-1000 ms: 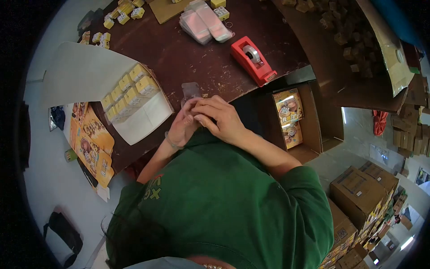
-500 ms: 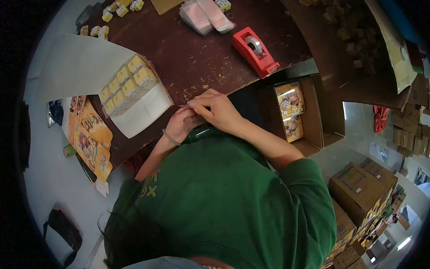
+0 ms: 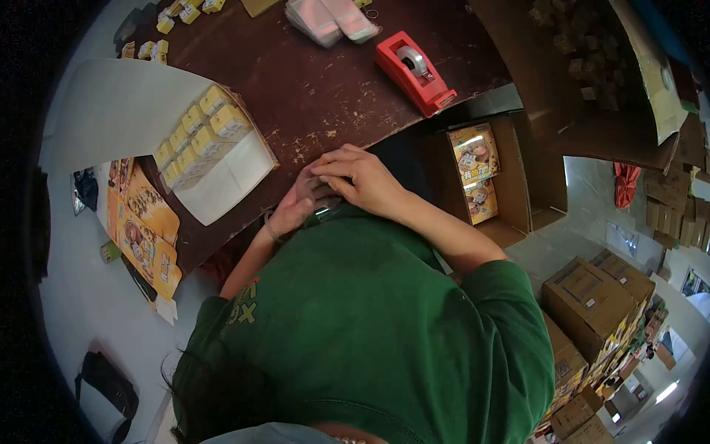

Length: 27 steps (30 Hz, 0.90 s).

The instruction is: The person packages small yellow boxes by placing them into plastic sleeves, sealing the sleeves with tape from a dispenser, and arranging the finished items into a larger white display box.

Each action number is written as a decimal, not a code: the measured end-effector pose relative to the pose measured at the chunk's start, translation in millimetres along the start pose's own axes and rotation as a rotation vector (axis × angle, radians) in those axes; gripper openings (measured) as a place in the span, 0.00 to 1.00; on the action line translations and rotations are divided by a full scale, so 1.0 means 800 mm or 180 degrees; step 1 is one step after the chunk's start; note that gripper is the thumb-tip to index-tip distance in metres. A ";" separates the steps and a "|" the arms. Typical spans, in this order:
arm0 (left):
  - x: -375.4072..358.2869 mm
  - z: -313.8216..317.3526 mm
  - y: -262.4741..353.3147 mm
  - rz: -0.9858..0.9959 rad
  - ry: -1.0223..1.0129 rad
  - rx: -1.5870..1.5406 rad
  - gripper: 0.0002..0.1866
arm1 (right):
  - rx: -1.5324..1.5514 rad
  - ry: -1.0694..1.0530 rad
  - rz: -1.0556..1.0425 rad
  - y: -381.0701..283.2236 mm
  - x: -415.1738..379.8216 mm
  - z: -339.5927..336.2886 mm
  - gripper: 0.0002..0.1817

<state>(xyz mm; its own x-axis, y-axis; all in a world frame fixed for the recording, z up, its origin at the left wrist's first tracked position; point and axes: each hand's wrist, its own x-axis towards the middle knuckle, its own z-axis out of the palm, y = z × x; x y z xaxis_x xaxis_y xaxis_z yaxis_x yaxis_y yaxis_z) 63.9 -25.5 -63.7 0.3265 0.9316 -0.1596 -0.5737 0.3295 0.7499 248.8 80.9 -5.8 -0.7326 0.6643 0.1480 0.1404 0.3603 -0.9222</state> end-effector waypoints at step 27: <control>0.019 0.011 -0.002 0.0244 0.0500 0.0645 0.53 | 0.0192 0.0216 -0.0043 0.020 -0.021 0.021 0.14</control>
<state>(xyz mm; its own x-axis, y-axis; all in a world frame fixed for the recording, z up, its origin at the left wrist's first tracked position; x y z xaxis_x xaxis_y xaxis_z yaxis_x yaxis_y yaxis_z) 76.5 -12.9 -61.6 0.1582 0.9703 -0.1831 -0.4249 0.2343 0.8744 251.7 64.3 -29.0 -0.6870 0.7034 0.1825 0.0891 0.3307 -0.9395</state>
